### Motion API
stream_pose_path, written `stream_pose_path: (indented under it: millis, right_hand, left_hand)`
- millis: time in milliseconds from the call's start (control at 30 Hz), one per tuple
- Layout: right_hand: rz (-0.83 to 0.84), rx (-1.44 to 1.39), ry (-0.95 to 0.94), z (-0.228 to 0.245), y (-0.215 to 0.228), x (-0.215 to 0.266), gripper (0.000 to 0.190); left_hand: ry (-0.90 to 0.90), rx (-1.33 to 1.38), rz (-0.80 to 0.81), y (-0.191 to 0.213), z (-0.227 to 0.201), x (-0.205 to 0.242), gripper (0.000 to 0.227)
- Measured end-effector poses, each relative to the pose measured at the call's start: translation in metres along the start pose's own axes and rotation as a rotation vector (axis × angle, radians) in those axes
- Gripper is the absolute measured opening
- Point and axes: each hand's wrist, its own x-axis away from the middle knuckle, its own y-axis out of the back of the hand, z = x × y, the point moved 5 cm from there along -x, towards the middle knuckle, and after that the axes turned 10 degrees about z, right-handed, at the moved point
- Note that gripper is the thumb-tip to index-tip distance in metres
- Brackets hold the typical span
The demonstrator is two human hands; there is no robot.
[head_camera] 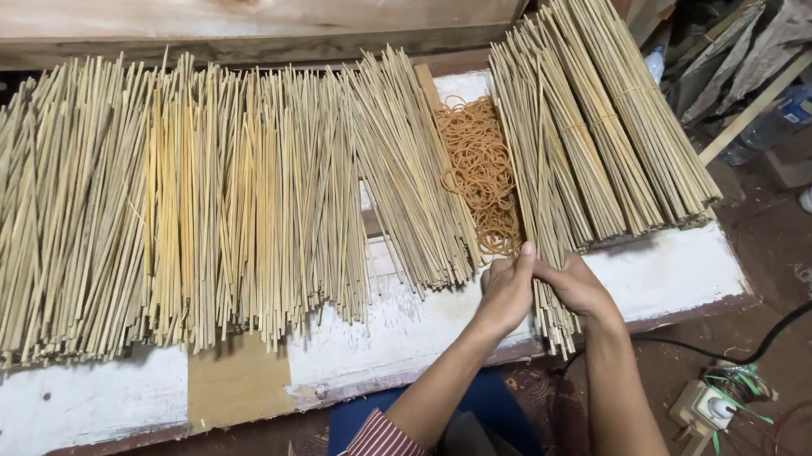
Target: Sorting and inspecting thin wooden sticks on a workbench
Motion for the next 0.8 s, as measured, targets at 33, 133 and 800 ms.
stream_pose_path:
  millis: [33, 133, 800]
  right_hand:
    - [0.0, 0.001, 0.002, 0.009, 0.002, 0.006, 0.069]
    - [0.051, -0.142, 0.081, 0.033, -0.001, 0.024, 0.05]
    - [0.24, -0.585, 0.283, 0.075, -0.014, 0.083, 0.024]
  left_hand:
    - [-0.002, 0.0, -0.001, 0.002, 0.002, 0.004, 0.076]
    - [-0.126, 0.196, -0.104, 0.011, 0.008, 0.016, 0.064]
    - [-0.411, -0.333, -0.56, 0.06, -0.098, -0.009, 0.053]
